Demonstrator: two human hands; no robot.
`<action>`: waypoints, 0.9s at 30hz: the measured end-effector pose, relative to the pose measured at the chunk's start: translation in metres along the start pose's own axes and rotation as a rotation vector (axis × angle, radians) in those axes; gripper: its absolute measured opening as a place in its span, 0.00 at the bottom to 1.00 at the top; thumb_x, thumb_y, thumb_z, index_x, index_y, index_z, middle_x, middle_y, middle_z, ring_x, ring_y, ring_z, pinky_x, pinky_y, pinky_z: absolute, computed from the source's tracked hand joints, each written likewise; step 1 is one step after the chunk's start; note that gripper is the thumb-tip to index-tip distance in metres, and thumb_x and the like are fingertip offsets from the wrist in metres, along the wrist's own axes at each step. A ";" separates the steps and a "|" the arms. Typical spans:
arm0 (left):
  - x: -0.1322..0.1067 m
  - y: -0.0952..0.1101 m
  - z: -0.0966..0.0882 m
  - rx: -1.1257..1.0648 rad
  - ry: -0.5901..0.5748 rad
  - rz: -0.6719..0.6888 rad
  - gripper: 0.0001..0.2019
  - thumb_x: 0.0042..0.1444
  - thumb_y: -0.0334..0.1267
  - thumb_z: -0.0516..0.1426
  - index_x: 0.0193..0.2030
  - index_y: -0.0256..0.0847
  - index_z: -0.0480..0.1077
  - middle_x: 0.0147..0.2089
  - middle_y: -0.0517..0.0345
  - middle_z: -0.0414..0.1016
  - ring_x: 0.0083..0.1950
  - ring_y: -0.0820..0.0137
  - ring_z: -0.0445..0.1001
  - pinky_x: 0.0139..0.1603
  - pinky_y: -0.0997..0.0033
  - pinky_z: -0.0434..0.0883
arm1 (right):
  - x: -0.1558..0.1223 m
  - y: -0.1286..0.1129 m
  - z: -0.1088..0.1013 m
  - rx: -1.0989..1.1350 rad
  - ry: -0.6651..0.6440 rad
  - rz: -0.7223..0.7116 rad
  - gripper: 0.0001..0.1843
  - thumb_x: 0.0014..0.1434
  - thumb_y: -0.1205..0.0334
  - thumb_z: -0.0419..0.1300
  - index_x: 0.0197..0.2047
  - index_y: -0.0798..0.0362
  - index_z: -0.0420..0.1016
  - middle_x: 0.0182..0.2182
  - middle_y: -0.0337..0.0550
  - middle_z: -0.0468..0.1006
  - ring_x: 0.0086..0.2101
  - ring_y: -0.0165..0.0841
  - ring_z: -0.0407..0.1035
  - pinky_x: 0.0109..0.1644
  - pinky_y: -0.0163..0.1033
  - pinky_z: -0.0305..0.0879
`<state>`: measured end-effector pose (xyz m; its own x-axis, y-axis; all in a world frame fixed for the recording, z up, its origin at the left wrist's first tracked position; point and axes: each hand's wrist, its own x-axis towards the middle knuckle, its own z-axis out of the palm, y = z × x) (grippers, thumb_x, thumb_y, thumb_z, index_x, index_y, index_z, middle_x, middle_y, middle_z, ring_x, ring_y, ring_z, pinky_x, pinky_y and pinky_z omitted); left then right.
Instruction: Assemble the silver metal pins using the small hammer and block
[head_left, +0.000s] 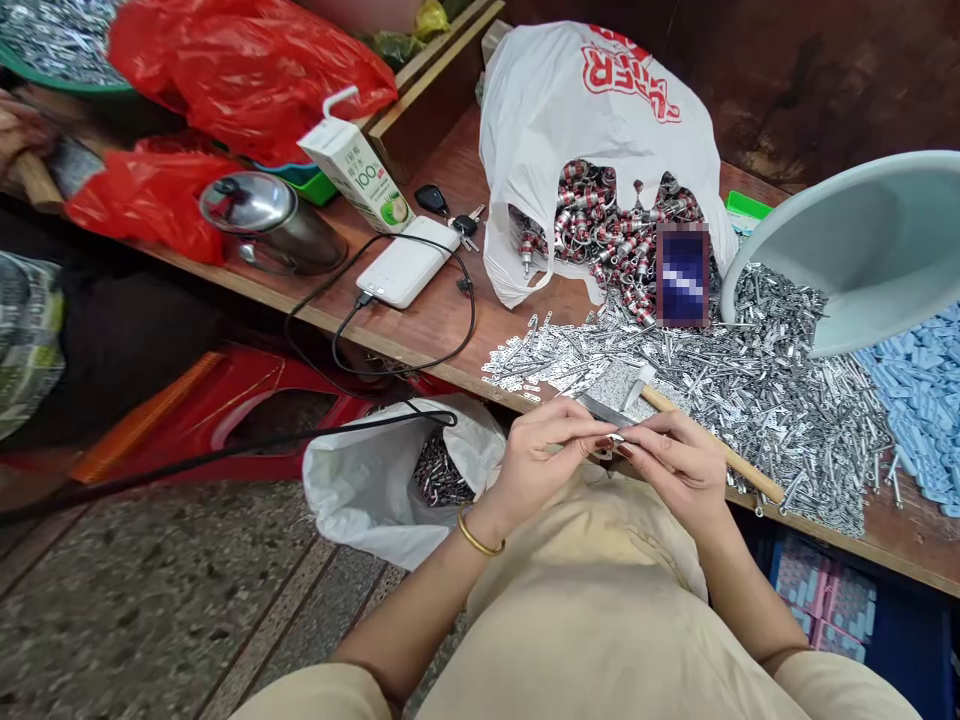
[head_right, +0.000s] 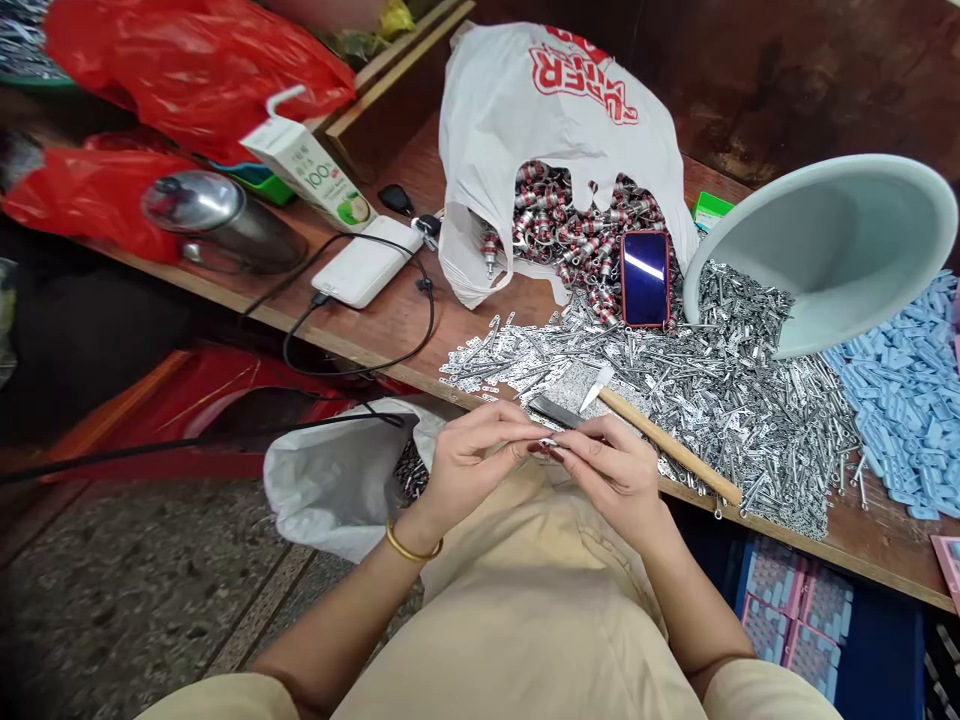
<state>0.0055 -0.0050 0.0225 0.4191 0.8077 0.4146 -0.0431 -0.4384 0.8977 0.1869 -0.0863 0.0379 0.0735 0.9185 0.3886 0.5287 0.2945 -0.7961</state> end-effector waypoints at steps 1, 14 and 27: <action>0.000 0.001 0.000 0.007 -0.013 0.021 0.07 0.62 0.31 0.63 0.43 0.43 0.84 0.33 0.54 0.81 0.34 0.72 0.78 0.34 0.75 0.75 | -0.001 0.001 0.001 0.007 0.001 0.017 0.15 0.65 0.65 0.64 0.52 0.39 0.84 0.37 0.43 0.80 0.35 0.35 0.76 0.37 0.42 0.76; -0.008 -0.009 0.003 -0.076 -0.016 0.035 0.09 0.61 0.28 0.63 0.43 0.45 0.83 0.37 0.56 0.81 0.41 0.71 0.79 0.43 0.72 0.76 | -0.001 0.001 0.010 0.110 0.045 0.112 0.04 0.63 0.61 0.67 0.41 0.45 0.84 0.35 0.43 0.82 0.37 0.36 0.76 0.41 0.43 0.75; -0.011 -0.055 -0.003 -0.125 0.175 -0.643 0.18 0.53 0.53 0.67 0.37 0.38 0.77 0.35 0.54 0.80 0.35 0.68 0.76 0.39 0.69 0.75 | -0.005 0.089 -0.075 -0.467 0.241 0.401 0.08 0.65 0.61 0.58 0.37 0.49 0.79 0.38 0.47 0.80 0.41 0.40 0.70 0.47 0.47 0.67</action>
<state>0.0005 0.0109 -0.0310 0.2441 0.9490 -0.1995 0.0566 0.1914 0.9799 0.2967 -0.0839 -0.0004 0.4995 0.8325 0.2397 0.7284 -0.2537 -0.6365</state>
